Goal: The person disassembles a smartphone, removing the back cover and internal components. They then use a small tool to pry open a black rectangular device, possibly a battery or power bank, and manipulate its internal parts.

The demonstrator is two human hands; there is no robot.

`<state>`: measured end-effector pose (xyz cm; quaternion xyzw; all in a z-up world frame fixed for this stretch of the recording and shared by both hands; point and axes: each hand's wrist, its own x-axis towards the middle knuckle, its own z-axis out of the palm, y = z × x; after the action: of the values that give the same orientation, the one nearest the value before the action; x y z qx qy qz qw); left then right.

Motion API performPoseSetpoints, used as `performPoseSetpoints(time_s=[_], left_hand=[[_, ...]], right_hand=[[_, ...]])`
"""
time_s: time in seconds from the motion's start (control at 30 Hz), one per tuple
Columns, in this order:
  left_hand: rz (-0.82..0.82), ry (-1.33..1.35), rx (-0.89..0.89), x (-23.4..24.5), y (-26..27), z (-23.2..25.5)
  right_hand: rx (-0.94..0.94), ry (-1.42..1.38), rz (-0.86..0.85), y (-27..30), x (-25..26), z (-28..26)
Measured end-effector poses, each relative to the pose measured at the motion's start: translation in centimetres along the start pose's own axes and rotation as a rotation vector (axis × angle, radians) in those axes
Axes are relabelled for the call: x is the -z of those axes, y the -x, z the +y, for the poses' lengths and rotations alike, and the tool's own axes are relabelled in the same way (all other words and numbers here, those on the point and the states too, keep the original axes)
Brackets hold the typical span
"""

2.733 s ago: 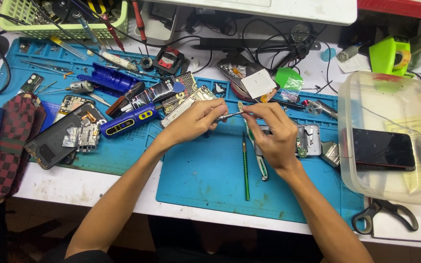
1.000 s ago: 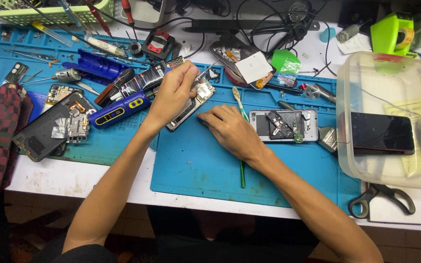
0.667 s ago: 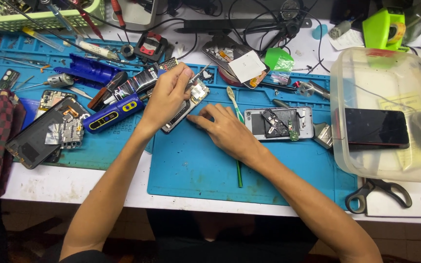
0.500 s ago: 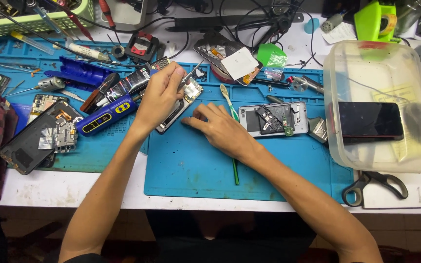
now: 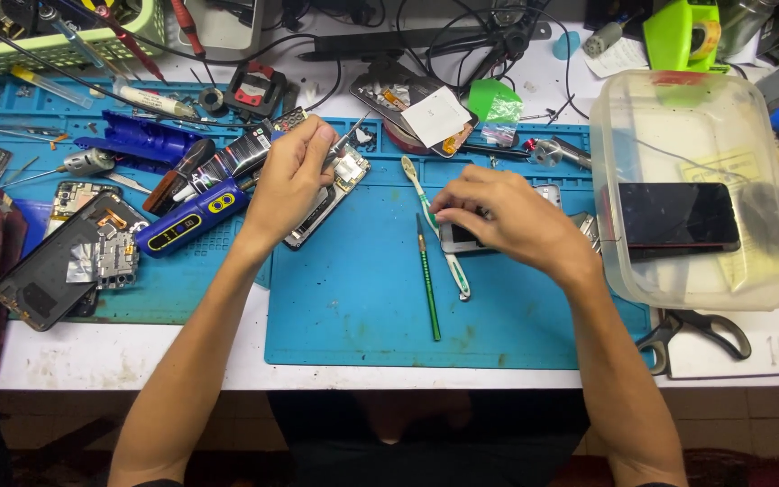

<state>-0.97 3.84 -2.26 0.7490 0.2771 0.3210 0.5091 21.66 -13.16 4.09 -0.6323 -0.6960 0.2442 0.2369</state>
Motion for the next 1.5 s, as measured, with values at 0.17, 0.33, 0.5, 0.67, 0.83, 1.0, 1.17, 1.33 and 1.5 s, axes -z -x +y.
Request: performPoseSetpoints(time_s=[0.17, 0.33, 0.5, 0.67, 0.83, 1.0, 1.17, 1.33, 1.5], left_hand=[[-0.010, -0.009, 0.002, 0.0, 0.1, 0.1], [-0.004, -0.006, 0.004, 0.1, -0.1, 0.0], [-0.010, -0.035, 0.027, 0.0, -0.2, -0.7], [-0.011, -0.032, 0.041, 0.1, 0.0, 0.3], [-0.017, -0.048, 0.038, 0.0, -0.1, -0.2], [-0.009, -0.035, 0.037, -0.1, 0.0, 0.0], [-0.001, -0.034, 0.062, 0.3, 0.3, 1.4], [-0.033, 0.051, 0.140, 0.2, 0.9, 4.1], [-0.037, 0.006, 0.186, 0.1, 1.1, 5.0]], right_hand=[[-0.132, 0.048, -0.103, 0.0, 1.6, -1.0], [-0.153, 0.174, -0.130, 0.2, 2.2, -1.6], [-0.148, 0.331, -0.111, 1.0, 2.5, 0.4], [-0.268, 0.309, -0.264, 2.1, 2.8, -0.1], [-0.288, 0.436, -0.269, 2.2, 1.0, 1.6], [-0.122, 0.486, -0.274, 2.4, 1.1, 1.1], [-0.079, 0.417, -0.318, 3.0, 4.3, -1.0], [-0.083, 0.471, -0.391, 3.2, 9.5, -0.9], [-0.225, 0.616, -0.245, 4.3, 15.1, 2.8]])
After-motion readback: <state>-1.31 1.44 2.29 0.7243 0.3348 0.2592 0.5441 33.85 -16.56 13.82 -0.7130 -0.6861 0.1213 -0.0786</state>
